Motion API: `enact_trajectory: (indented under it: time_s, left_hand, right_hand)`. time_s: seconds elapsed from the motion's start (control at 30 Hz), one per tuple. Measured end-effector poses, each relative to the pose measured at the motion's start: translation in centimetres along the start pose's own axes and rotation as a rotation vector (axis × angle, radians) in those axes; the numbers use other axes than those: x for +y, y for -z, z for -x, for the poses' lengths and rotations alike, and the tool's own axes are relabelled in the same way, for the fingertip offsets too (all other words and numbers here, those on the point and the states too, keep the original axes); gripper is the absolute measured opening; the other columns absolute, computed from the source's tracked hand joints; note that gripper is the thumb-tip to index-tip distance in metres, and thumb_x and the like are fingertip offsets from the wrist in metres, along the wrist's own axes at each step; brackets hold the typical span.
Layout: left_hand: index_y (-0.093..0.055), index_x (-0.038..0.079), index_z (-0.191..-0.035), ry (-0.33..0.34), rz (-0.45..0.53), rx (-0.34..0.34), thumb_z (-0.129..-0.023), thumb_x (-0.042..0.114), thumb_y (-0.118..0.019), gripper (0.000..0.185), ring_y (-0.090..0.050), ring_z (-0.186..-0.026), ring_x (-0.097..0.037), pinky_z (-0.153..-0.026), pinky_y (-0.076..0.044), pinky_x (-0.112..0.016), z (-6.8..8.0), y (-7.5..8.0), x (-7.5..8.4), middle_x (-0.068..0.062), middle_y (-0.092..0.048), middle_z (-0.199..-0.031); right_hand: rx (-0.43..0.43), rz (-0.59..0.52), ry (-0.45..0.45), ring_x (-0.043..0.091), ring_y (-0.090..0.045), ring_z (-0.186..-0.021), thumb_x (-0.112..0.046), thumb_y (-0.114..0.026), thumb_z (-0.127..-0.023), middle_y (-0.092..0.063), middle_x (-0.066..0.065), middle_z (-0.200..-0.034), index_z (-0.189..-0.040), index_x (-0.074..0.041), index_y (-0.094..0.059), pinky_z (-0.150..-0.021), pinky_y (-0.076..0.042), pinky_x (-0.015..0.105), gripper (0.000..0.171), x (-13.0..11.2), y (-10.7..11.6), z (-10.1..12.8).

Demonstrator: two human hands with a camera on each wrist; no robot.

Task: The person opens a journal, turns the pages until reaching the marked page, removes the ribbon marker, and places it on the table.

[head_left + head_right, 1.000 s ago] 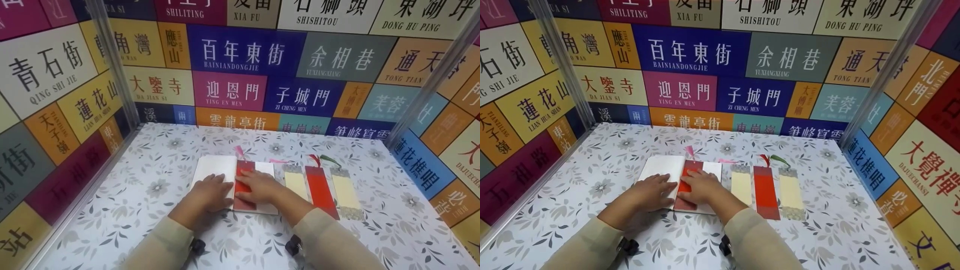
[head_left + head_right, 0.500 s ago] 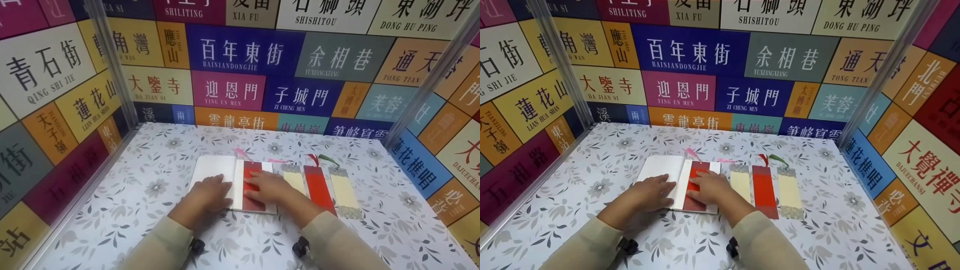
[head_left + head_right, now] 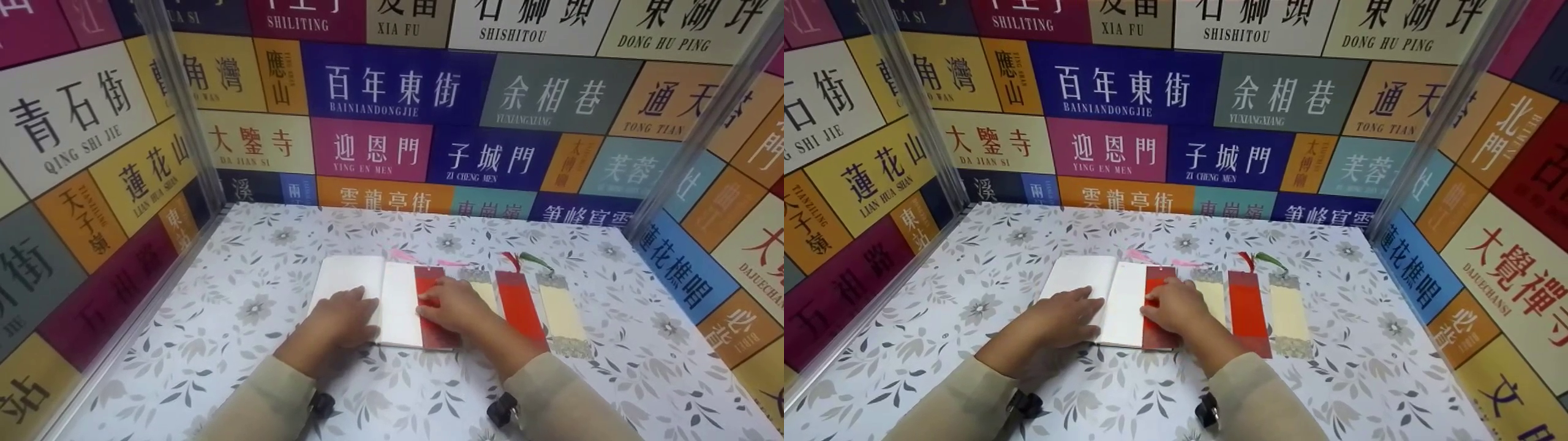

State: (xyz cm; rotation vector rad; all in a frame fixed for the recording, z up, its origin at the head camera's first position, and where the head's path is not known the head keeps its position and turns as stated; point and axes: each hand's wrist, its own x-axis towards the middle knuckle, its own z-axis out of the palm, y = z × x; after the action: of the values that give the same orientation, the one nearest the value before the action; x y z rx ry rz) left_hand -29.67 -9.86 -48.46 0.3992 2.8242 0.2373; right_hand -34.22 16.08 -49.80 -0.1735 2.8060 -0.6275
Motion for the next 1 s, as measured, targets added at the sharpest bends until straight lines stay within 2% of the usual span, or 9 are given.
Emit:
enact_trajectory:
  time_s: [0.1,0.17,0.27,0.37,0.5,0.6,0.73,0.9,1.0]
  left_hand:
    - [-0.041,0.028,-0.167,-0.003,0.001,0.008,-0.105,0.05,-0.062,0.069,-0.032,-0.164,-0.036,-0.133,-0.029,-0.062,0.1,0.0,0.1,-0.008,-0.032,-0.178]
    - [-0.041,0.029,-0.166,0.006,0.022,0.01,-0.104,0.049,-0.063,0.069,-0.031,-0.164,-0.035,-0.133,-0.028,-0.062,0.2,0.0,0.2,-0.006,-0.032,-0.178]
    - [-0.041,0.028,-0.166,0.009,0.032,0.013,-0.104,0.048,-0.063,0.069,-0.032,-0.164,-0.035,-0.133,-0.027,-0.063,0.2,0.0,0.2,-0.006,-0.032,-0.178]
    - [-0.041,0.029,-0.166,0.015,0.032,0.008,-0.104,0.049,-0.063,0.069,-0.032,-0.164,-0.035,-0.133,-0.027,-0.062,0.2,0.0,0.2,-0.006,-0.032,-0.178]
    - [-0.043,0.027,-0.165,-0.001,0.005,0.017,-0.104,0.049,-0.062,0.068,-0.036,-0.161,-0.038,-0.131,-0.031,-0.063,0.3,0.1,0.2,-0.009,-0.035,-0.176]
    - [-0.045,0.025,-0.164,-0.021,-0.027,0.029,-0.104,0.05,-0.062,0.067,-0.041,-0.158,-0.04,-0.128,-0.036,-0.064,0.2,0.2,0.1,-0.011,-0.038,-0.174]
    - [-0.046,0.023,-0.164,-0.03,-0.048,0.031,-0.104,0.05,-0.061,0.067,-0.043,-0.157,-0.04,-0.127,-0.038,-0.064,0.1,0.1,0.0,-0.012,-0.04,-0.173]
    - [-0.046,0.023,-0.164,-0.024,-0.034,0.027,-0.105,0.05,-0.061,0.066,-0.042,-0.158,-0.039,-0.128,-0.036,-0.064,0.1,0.0,0.0,-0.011,-0.039,-0.174]
    - [-0.045,0.024,-0.164,-0.02,-0.024,0.026,-0.105,0.05,-0.061,0.067,-0.041,-0.159,-0.038,-0.129,-0.035,-0.063,0.1,0.0,0.0,-0.011,-0.038,-0.174]
  right_hand:
    - [0.017,-0.063,-0.064,0.027,-0.049,-0.145,-0.051,-0.085,-0.088,-0.05,0.0,-0.161,-0.14,-0.039,-0.07,-0.109,-0.061,0.047,0.054,-0.2,0.0,0.2]
    - [0.038,-0.083,-0.08,0.027,-0.052,-0.139,-0.047,-0.086,-0.089,-0.052,0.004,-0.156,-0.145,-0.033,-0.066,-0.108,-0.061,0.046,0.061,-0.4,0.1,0.3]
    - [0.055,-0.133,-0.128,0.028,-0.055,-0.135,-0.042,-0.088,-0.087,-0.054,0.006,-0.151,-0.158,-0.026,-0.052,-0.113,-0.058,0.049,0.081,-0.6,0.4,0.4]
    - [0.059,-0.248,-0.21,0.027,-0.058,-0.134,-0.037,-0.089,-0.087,-0.057,0.003,-0.151,-0.165,-0.025,-0.04,-0.106,-0.062,0.047,0.093,-0.3,1.1,0.4]
    - [0.078,-0.415,-0.268,0.024,-0.064,-0.126,-0.022,-0.082,-0.094,-0.063,0.002,-0.143,-0.165,-0.023,-0.039,-0.088,-0.066,0.032,0.083,0.4,1.8,0.1]
    - [0.084,-0.495,-0.291,0.025,-0.064,-0.124,-0.016,-0.072,-0.1,-0.064,0.004,-0.139,-0.165,-0.023,-0.042,-0.082,-0.064,0.028,0.072,1.0,2.3,-0.2]
    - [0.072,-0.577,-0.334,0.025,-0.065,-0.122,-0.016,-0.068,-0.102,-0.064,0.005,-0.134,-0.16,-0.025,-0.049,-0.081,-0.064,0.028,0.062,1.8,2.8,-0.5]
    - [0.049,-0.697,-0.375,0.029,-0.065,-0.123,-0.015,-0.065,-0.104,-0.064,0.007,-0.138,-0.156,-0.027,-0.054,-0.088,-0.064,0.034,0.054,2.7,3.7,-0.8]
    - [0.061,-0.707,-0.373,0.029,-0.068,-0.118,-0.017,-0.066,-0.104,-0.067,0.007,-0.137,-0.154,-0.028,-0.055,-0.092,-0.064,0.036,0.052,3.3,4.3,-0.7]
